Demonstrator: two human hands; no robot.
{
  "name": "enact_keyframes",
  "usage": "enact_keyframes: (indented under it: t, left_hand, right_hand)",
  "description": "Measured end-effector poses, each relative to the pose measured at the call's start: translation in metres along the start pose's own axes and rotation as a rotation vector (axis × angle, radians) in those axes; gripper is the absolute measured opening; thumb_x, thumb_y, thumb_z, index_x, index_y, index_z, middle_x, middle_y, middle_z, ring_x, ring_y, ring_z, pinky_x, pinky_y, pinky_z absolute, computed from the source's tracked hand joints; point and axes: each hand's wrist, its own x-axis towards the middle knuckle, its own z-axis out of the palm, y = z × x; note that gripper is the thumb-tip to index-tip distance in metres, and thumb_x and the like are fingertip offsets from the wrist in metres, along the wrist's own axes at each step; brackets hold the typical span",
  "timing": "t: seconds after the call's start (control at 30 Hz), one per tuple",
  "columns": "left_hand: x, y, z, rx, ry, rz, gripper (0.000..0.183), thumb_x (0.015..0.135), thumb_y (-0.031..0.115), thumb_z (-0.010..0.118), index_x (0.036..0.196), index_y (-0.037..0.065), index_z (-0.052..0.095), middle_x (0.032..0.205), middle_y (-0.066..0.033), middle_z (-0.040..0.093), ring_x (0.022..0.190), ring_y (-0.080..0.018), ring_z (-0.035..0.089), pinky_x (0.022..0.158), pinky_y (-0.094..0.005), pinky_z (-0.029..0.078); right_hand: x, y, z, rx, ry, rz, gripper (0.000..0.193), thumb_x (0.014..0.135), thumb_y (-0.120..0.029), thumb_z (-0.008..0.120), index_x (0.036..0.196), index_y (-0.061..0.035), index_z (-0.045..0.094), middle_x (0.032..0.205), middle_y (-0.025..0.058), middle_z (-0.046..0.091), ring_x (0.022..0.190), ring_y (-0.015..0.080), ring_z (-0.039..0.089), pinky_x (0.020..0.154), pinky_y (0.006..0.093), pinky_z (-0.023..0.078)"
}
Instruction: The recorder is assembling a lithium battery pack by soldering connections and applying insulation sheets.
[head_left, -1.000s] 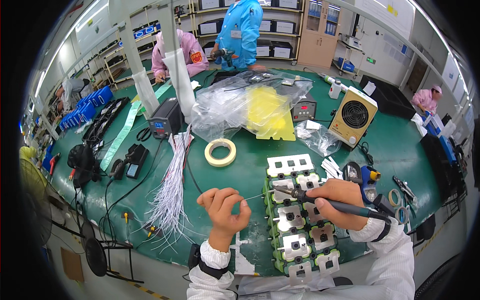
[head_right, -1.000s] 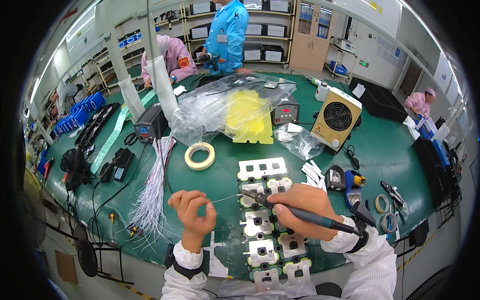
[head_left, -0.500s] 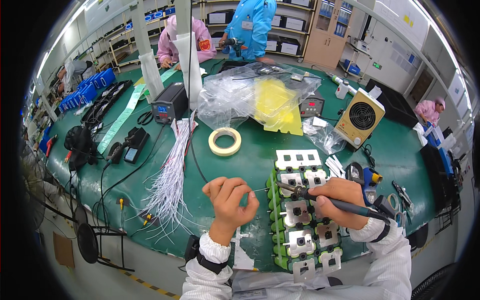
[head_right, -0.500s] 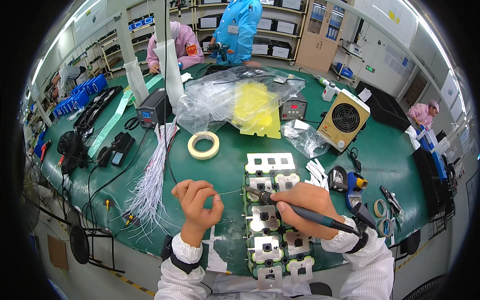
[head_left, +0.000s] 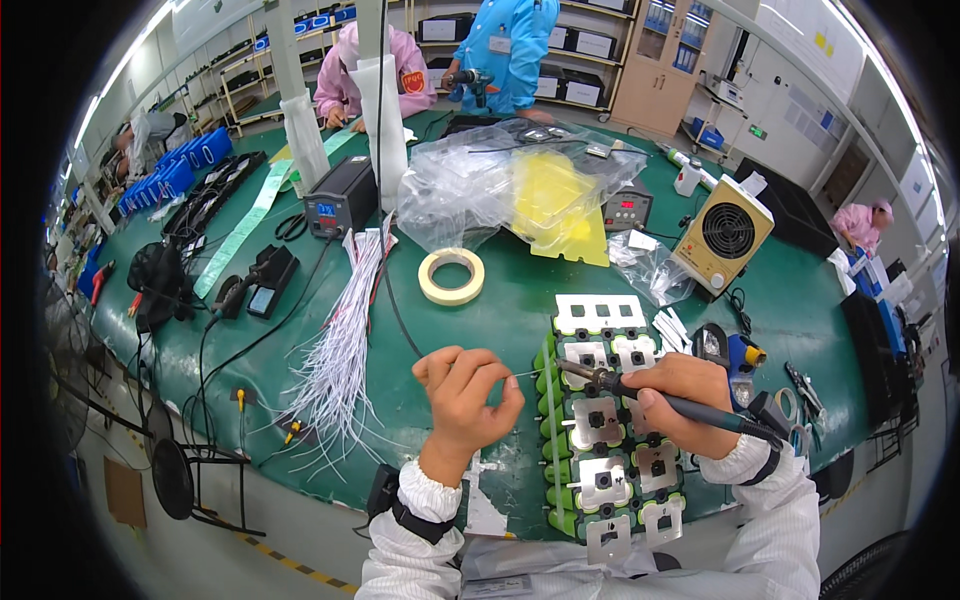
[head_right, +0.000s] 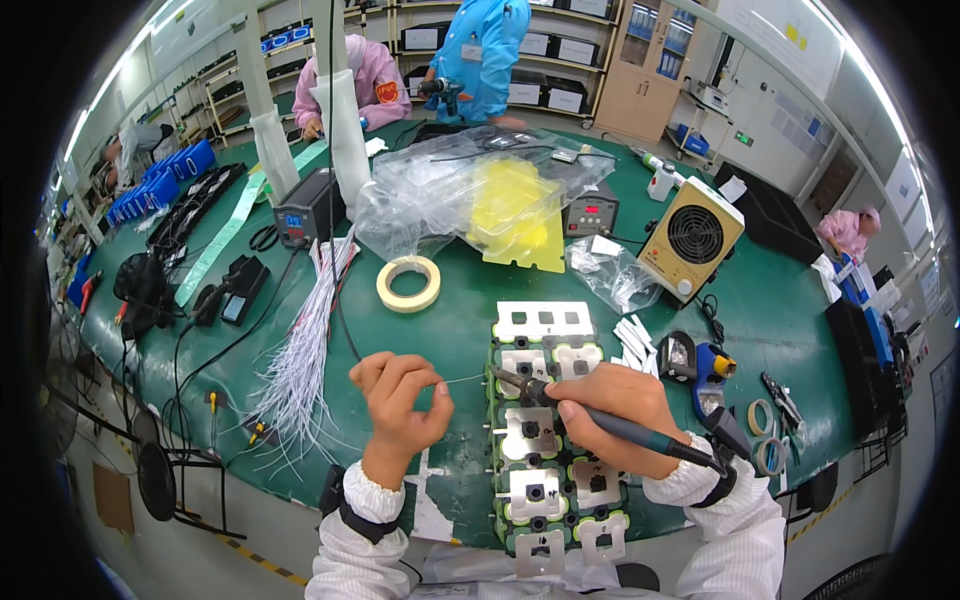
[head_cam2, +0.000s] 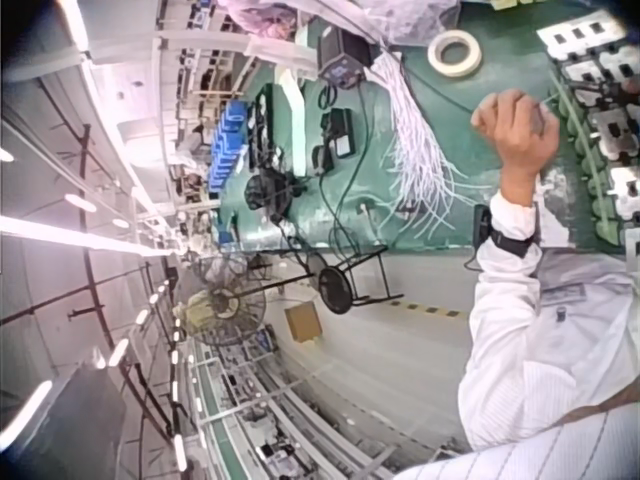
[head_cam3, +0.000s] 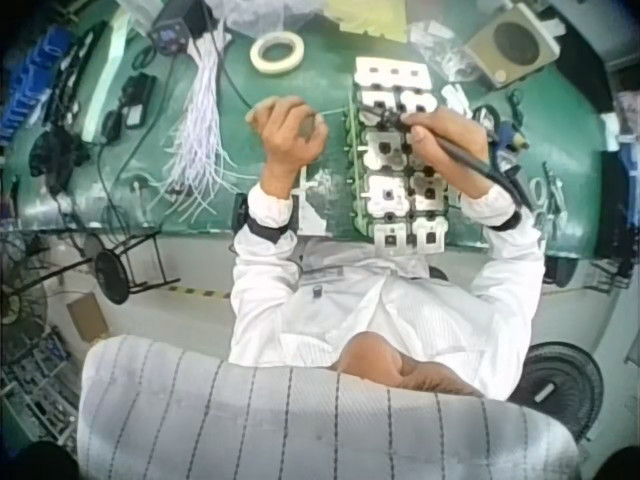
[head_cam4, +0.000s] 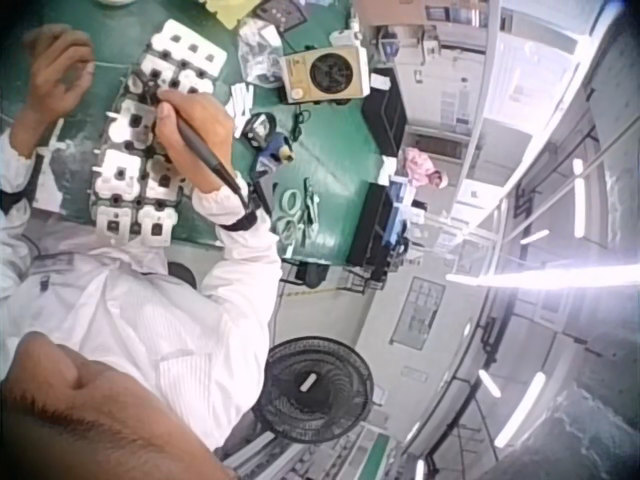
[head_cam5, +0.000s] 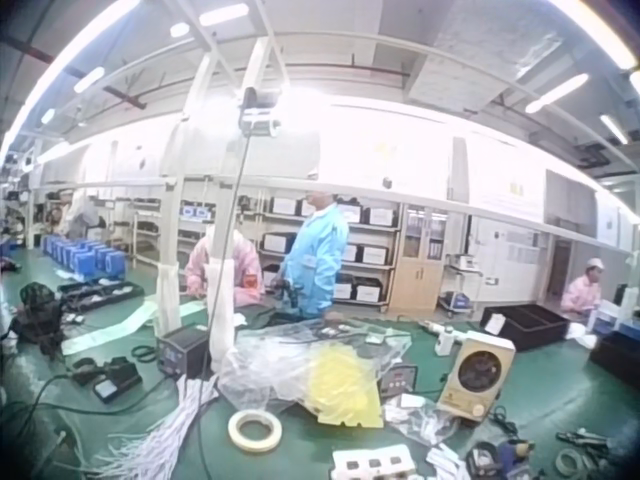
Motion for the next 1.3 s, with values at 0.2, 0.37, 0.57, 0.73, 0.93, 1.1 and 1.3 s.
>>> enact_keyframes:
  t: [0.2,0.37,0.57,0.73,0.93,1.1,1.3]
  left_hand:
    - [-0.001,0.000,0.002,-0.009,-0.015,-0.001,0.014,0.066,0.011,0.073,0.076,0.015,0.065,0.088,0.0028,0.065,0.090,-0.0224,0.053,0.086,-0.0379,0.032]
    - [-0.002,0.001,0.005,-0.020,-0.027,0.005,0.015,0.066,0.010,0.074,0.078,0.015,0.066,0.088,0.0029,0.065,0.091,-0.0225,0.054,0.086,-0.0379,0.032]
    - [-0.002,0.000,0.006,-0.016,-0.030,0.011,0.016,0.066,0.010,0.075,0.080,0.015,0.068,0.089,0.0028,0.066,0.089,-0.0220,0.055,0.086,-0.0378,0.033]
    - [-0.002,-0.005,0.002,-0.012,0.031,0.021,0.014,0.068,0.010,0.075,0.080,0.015,0.068,0.082,0.0020,0.064,0.081,-0.0219,0.054,0.081,-0.0379,0.034]
    - [0.000,0.016,-0.024,-0.049,0.024,0.073,0.014,0.064,0.011,0.073,0.076,0.016,0.067,0.077,0.0029,0.060,0.078,-0.0209,0.053,0.079,-0.0374,0.032]
    - [-0.014,0.029,-0.035,-0.038,-0.093,0.106,0.015,0.065,0.012,0.074,0.076,0.019,0.067,0.077,0.0073,0.059,0.081,-0.0173,0.054,0.080,-0.0361,0.032]
    - [-0.017,0.033,-0.036,-0.049,-0.085,0.096,0.014,0.065,0.012,0.074,0.075,0.019,0.067,0.077,0.0071,0.060,0.081,-0.0170,0.054,0.080,-0.0359,0.032]
  right_hand:
    - [-0.002,0.003,0.000,-0.008,0.000,0.001,0.020,0.089,-0.008,0.070,0.105,0.0016,0.075,0.078,0.0098,0.068,0.068,0.0259,0.062,0.063,0.0375,0.050]
    - [-0.002,0.002,0.001,-0.009,0.000,0.006,0.019,0.089,-0.008,0.070,0.105,0.0014,0.075,0.078,0.0092,0.069,0.067,0.0252,0.062,0.063,0.0373,0.050]
    - [-0.001,0.001,0.001,-0.022,-0.001,0.000,0.019,0.089,-0.008,0.070,0.104,0.0014,0.075,0.077,0.0092,0.069,0.066,0.0249,0.062,0.063,0.0370,0.050]
    - [-0.006,-0.001,-0.002,0.000,0.024,-0.014,0.020,0.088,-0.007,0.068,0.105,0.0016,0.074,0.077,0.0099,0.070,0.066,0.0252,0.063,0.062,0.0372,0.050]
    - [-0.025,-0.012,-0.013,-0.017,0.067,-0.059,0.020,0.088,-0.007,0.068,0.105,0.0017,0.074,0.077,0.0108,0.070,0.066,0.0260,0.064,0.062,0.0363,0.051]
    - [-0.042,-0.017,-0.009,0.061,0.013,-0.114,0.020,0.087,-0.007,0.069,0.104,0.0011,0.075,0.079,0.0110,0.072,0.066,0.0261,0.065,0.063,0.0364,0.051]
    - [-0.046,-0.022,-0.004,0.052,-0.001,-0.128,0.019,0.086,-0.005,0.070,0.103,0.0008,0.075,0.078,0.0100,0.071,0.066,0.0260,0.064,0.063,0.0364,0.050]
